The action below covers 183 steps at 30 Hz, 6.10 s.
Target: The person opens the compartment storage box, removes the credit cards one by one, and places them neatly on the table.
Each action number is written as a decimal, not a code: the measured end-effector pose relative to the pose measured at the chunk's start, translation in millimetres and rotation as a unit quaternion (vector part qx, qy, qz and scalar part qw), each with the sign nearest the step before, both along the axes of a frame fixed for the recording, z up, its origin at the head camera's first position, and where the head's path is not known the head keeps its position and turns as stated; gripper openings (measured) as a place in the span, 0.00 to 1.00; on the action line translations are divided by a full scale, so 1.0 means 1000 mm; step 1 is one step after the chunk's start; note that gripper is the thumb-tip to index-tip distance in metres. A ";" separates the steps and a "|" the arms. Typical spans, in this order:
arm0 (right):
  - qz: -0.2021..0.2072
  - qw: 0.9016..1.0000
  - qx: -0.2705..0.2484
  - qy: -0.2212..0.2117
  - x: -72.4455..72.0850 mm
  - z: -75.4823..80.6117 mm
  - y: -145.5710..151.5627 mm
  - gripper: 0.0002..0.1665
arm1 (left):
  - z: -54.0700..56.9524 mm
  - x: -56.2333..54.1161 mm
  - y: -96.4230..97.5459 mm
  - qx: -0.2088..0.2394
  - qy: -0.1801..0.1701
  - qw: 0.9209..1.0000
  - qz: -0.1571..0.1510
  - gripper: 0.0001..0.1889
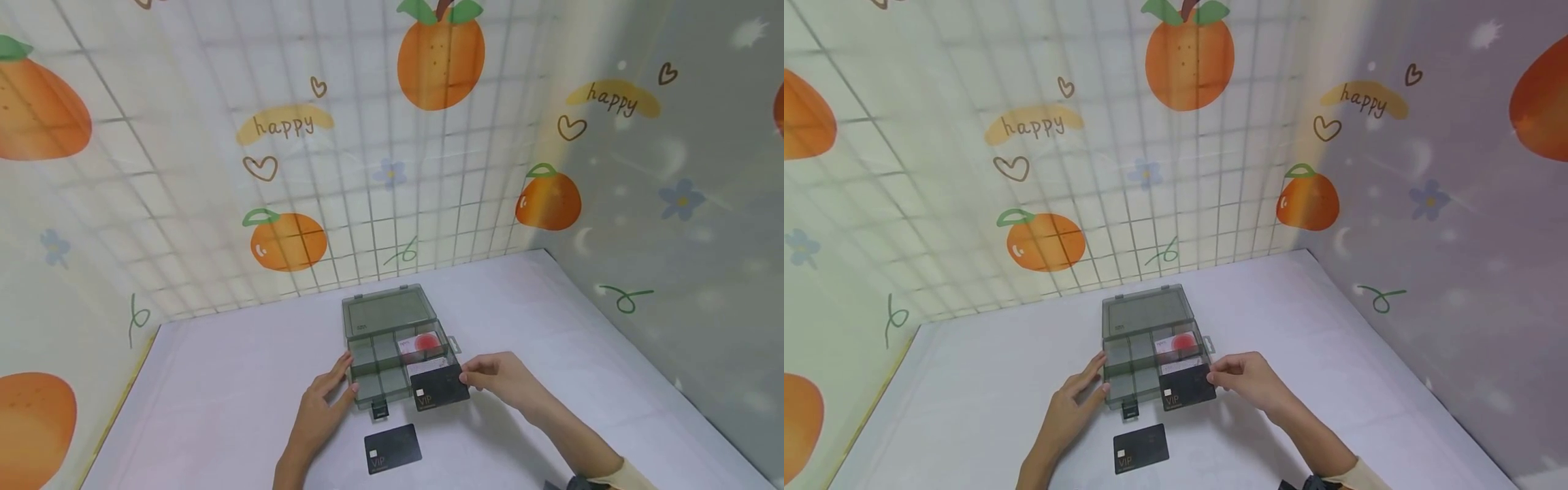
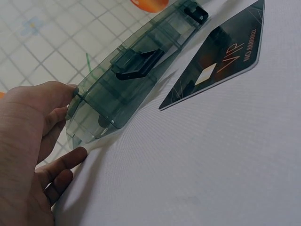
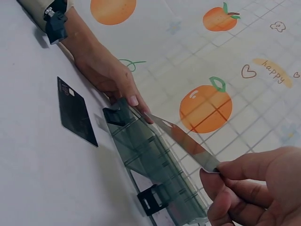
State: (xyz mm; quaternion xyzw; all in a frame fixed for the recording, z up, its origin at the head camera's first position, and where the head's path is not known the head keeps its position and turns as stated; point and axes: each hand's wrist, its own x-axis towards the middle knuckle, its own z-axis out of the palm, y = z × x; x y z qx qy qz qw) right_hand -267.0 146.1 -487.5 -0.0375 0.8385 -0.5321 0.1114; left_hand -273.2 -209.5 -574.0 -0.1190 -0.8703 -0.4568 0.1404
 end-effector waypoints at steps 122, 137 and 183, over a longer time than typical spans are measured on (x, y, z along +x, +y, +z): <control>0.174 0.950 0.089 0.244 -0.073 -0.078 0.023 0.39 | 0.044 -0.010 0.075 -0.288 0.110 0.946 -0.102 0.18; 0.168 0.951 0.082 0.246 -0.072 -0.078 0.021 0.38 | 0.045 -0.012 0.101 -0.348 0.100 0.926 -0.109 0.23; 0.159 0.954 0.080 0.242 -0.071 -0.080 0.028 0.37 | 0.094 -0.023 0.102 0.101 -0.389 0.912 -0.082 0.43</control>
